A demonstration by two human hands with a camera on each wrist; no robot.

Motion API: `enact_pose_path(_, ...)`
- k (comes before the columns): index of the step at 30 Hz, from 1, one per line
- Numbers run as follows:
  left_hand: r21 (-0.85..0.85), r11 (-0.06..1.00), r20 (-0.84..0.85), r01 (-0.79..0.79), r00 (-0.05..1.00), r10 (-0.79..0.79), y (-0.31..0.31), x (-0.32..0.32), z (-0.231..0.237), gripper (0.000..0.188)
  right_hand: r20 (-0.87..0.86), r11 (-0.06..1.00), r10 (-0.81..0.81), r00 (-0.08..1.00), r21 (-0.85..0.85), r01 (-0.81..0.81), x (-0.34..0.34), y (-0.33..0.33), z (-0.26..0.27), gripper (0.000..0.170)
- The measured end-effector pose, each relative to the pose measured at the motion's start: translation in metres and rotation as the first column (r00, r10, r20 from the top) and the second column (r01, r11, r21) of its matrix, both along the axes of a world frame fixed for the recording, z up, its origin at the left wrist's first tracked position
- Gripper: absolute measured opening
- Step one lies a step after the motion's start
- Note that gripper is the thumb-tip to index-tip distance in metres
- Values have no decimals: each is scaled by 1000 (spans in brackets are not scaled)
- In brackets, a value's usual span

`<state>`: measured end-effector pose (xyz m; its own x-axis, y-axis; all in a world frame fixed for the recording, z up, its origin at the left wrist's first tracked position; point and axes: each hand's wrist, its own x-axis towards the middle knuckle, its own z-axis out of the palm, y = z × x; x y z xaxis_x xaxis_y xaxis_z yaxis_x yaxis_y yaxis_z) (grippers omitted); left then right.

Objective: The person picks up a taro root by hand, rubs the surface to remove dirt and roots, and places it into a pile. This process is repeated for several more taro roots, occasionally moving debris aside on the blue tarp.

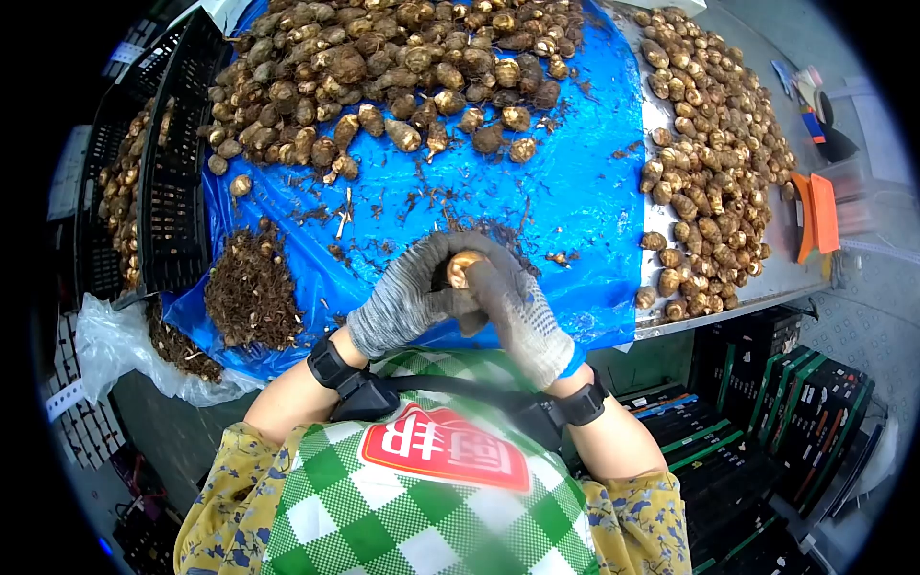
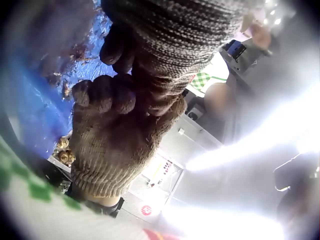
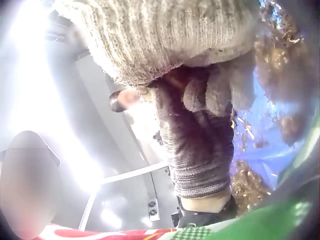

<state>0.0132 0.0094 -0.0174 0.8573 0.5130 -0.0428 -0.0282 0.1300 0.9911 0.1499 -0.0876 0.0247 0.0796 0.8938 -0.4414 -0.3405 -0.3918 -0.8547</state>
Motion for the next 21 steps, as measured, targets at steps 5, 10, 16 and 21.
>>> enact_pose_path(5,-492,870,-17,-9,1000,0,0,-11,8,66,83,986,-59,995,157,46,5,-4,6,37)
enact_pose_path(10,-475,878,-97,67,987,-128,5,-13,20,70,505,986,-40,862,157,-46,29,-11,2,37)
enact_pose_path(16,-481,877,-314,0,934,-172,48,-43,46,64,615,853,457,643,-97,-513,73,-8,52,42)
enact_pose_path(21,-872,459,228,170,971,73,58,-67,36,64,-427,939,-255,867,104,328,73,-28,5,32)
